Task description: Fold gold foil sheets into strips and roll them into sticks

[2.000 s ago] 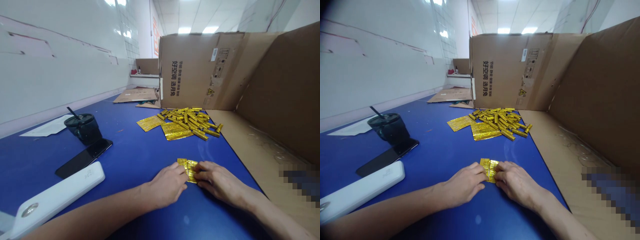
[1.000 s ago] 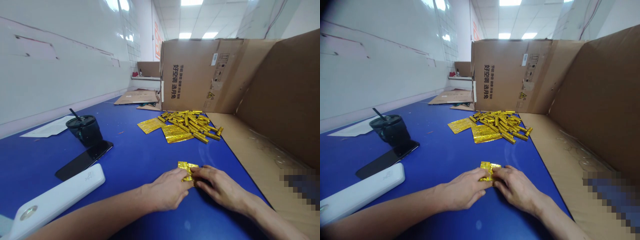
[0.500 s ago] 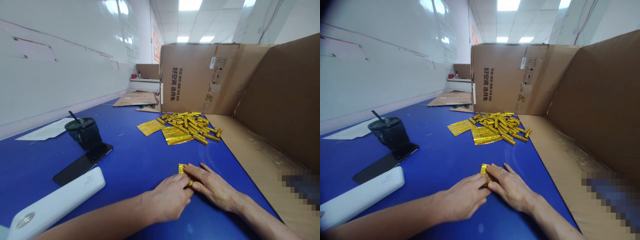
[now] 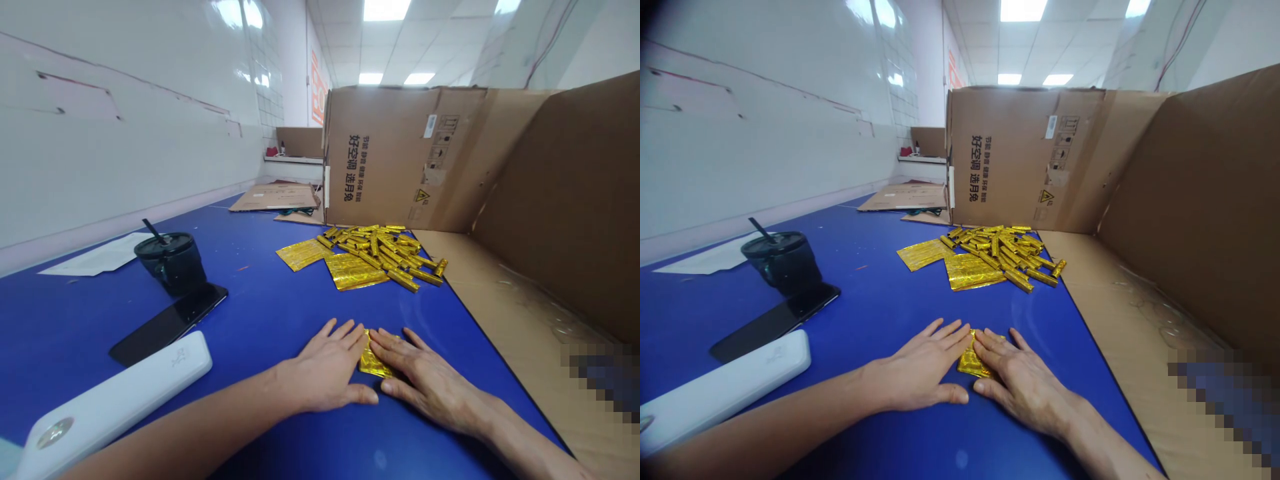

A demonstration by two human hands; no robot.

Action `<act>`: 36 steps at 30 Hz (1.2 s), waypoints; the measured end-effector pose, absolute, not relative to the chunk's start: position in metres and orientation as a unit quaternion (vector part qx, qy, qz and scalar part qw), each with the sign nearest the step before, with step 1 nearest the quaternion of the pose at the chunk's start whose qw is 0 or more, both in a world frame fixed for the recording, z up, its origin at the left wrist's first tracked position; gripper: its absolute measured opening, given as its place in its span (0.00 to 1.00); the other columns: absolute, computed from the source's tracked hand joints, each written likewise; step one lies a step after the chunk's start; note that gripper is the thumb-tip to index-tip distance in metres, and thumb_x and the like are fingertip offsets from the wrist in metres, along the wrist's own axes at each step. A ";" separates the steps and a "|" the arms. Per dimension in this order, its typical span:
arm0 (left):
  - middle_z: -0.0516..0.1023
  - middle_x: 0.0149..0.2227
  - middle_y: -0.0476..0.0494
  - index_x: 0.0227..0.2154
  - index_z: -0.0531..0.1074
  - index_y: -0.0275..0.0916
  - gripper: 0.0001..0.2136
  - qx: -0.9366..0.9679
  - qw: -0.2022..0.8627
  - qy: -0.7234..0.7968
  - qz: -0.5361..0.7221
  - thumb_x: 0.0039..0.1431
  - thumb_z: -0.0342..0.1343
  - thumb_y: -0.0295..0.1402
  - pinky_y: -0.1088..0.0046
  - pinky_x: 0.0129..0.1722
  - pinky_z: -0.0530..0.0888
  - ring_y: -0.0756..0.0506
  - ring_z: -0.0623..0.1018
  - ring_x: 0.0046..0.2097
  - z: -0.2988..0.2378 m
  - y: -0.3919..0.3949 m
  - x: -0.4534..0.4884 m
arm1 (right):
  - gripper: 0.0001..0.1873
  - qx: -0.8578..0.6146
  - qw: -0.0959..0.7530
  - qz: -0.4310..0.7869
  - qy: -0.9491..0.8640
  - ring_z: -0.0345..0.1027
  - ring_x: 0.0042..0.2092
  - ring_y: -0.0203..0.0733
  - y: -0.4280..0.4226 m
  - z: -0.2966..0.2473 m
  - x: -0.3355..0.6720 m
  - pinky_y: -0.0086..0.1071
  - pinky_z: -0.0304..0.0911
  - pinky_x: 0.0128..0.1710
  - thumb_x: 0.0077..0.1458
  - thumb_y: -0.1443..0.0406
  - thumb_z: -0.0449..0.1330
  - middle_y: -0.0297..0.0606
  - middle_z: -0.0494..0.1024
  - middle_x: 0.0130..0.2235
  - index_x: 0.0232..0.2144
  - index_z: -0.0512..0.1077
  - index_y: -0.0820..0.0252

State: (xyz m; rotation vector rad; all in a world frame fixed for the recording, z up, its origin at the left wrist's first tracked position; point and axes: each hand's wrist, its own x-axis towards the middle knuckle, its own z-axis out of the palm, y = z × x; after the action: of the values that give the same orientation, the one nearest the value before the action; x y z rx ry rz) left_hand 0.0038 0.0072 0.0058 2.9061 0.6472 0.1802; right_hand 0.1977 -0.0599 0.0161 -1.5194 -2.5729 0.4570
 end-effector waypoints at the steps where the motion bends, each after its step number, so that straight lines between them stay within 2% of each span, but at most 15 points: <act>1: 0.54 0.56 0.33 0.55 0.50 0.33 0.35 0.972 0.072 0.214 0.057 0.49 0.43 0.54 0.53 0.53 0.49 0.37 0.52 0.58 0.005 0.009 0.004 | 0.30 -0.502 0.058 0.149 -0.850 0.39 0.59 0.48 -0.060 0.016 0.198 0.54 0.33 0.54 0.55 0.51 0.43 0.41 0.49 0.59 0.57 0.45 0.54; 4: 0.58 0.55 0.37 0.52 0.56 0.36 0.30 0.972 0.043 0.223 0.058 0.51 0.42 0.52 0.50 0.53 0.46 0.37 0.54 0.57 0.005 0.010 0.005 | 0.31 -0.507 0.055 0.142 -0.848 0.35 0.59 0.49 -0.060 0.015 0.198 0.55 0.32 0.54 0.54 0.50 0.43 0.41 0.49 0.59 0.57 0.45 0.54; 7: 0.59 0.54 0.37 0.52 0.56 0.36 0.27 0.972 0.023 0.230 0.051 0.54 0.43 0.49 0.50 0.53 0.45 0.38 0.56 0.56 0.005 0.009 0.007 | 0.31 -0.512 0.058 0.144 -0.844 0.33 0.60 0.50 -0.060 0.014 0.198 0.55 0.31 0.54 0.54 0.50 0.43 0.38 0.48 0.59 0.57 0.45 0.53; 14: 0.56 0.56 0.37 0.55 0.50 0.37 0.30 0.973 0.031 0.230 0.019 0.53 0.43 0.48 0.48 0.52 0.46 0.37 0.54 0.57 0.009 0.008 0.004 | 0.32 -0.505 0.074 0.162 -0.844 0.37 0.59 0.49 -0.060 0.012 0.199 0.53 0.30 0.55 0.54 0.51 0.45 0.38 0.47 0.59 0.58 0.43 0.52; 17: 0.56 0.55 0.36 0.55 0.51 0.36 0.31 0.975 0.023 0.218 0.017 0.52 0.45 0.49 0.47 0.51 0.46 0.35 0.53 0.57 0.012 0.005 0.002 | 0.31 -0.506 0.073 0.162 -0.844 0.38 0.59 0.48 -0.061 0.011 0.200 0.53 0.30 0.55 0.54 0.52 0.46 0.39 0.48 0.59 0.57 0.43 0.52; 20: 0.61 0.53 0.34 0.51 0.58 0.32 0.27 0.982 -0.007 0.190 0.019 0.53 0.47 0.46 0.50 0.53 0.46 0.38 0.55 0.57 0.013 -0.004 0.003 | 0.32 -0.507 0.071 0.160 -0.844 0.37 0.59 0.47 -0.061 0.010 0.201 0.52 0.31 0.55 0.53 0.51 0.46 0.40 0.49 0.59 0.57 0.44 0.53; 23: 0.68 0.47 0.33 0.45 0.64 0.28 0.24 0.988 -0.021 0.152 -0.003 0.52 0.49 0.44 0.58 0.53 0.52 0.40 0.62 0.52 0.015 -0.015 0.005 | 0.33 -0.504 0.069 0.158 -0.846 0.37 0.59 0.48 -0.060 0.008 0.203 0.53 0.31 0.55 0.53 0.51 0.47 0.40 0.48 0.59 0.58 0.43 0.53; 26: 0.71 0.42 0.33 0.39 0.68 0.28 0.22 0.989 -0.019 0.147 -0.015 0.51 0.50 0.45 0.62 0.51 0.57 0.41 0.67 0.47 0.018 -0.022 0.006 | 0.34 -0.502 0.064 0.155 -0.848 0.36 0.60 0.47 -0.060 0.007 0.204 0.53 0.31 0.55 0.53 0.51 0.47 0.39 0.47 0.60 0.58 0.42 0.53; 29: 0.72 0.39 0.37 0.39 0.67 0.31 0.19 0.986 -0.005 0.164 0.020 0.52 0.50 0.43 0.63 0.48 0.60 0.41 0.69 0.44 0.021 -0.025 0.008 | 0.35 -0.504 0.061 0.155 -0.848 0.34 0.60 0.48 -0.061 0.007 0.204 0.53 0.31 0.55 0.52 0.50 0.48 0.40 0.46 0.60 0.58 0.42 0.54; 32: 0.69 0.42 0.36 0.43 0.64 0.33 0.23 0.982 -0.006 0.180 0.062 0.49 0.51 0.45 0.61 0.44 0.62 0.39 0.67 0.45 0.020 -0.028 0.011 | 0.38 -0.502 0.066 0.160 -0.848 0.35 0.60 0.49 -0.062 0.007 0.204 0.53 0.30 0.55 0.50 0.49 0.49 0.41 0.46 0.60 0.58 0.42 0.55; 36: 0.66 0.44 0.37 0.44 0.63 0.35 0.24 0.981 0.008 0.182 0.070 0.48 0.52 0.47 0.61 0.44 0.62 0.38 0.65 0.47 0.018 -0.029 0.013 | 0.41 -0.497 0.080 0.171 -0.847 0.35 0.59 0.51 -0.063 0.008 0.202 0.52 0.30 0.55 0.47 0.47 0.51 0.41 0.46 0.60 0.58 0.40 0.54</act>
State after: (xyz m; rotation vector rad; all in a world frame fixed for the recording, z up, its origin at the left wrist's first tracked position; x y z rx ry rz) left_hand 0.0132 -0.0294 0.0183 3.0658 0.5690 0.2182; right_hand 0.2020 -0.0625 0.0080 -1.4874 -2.5316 0.5128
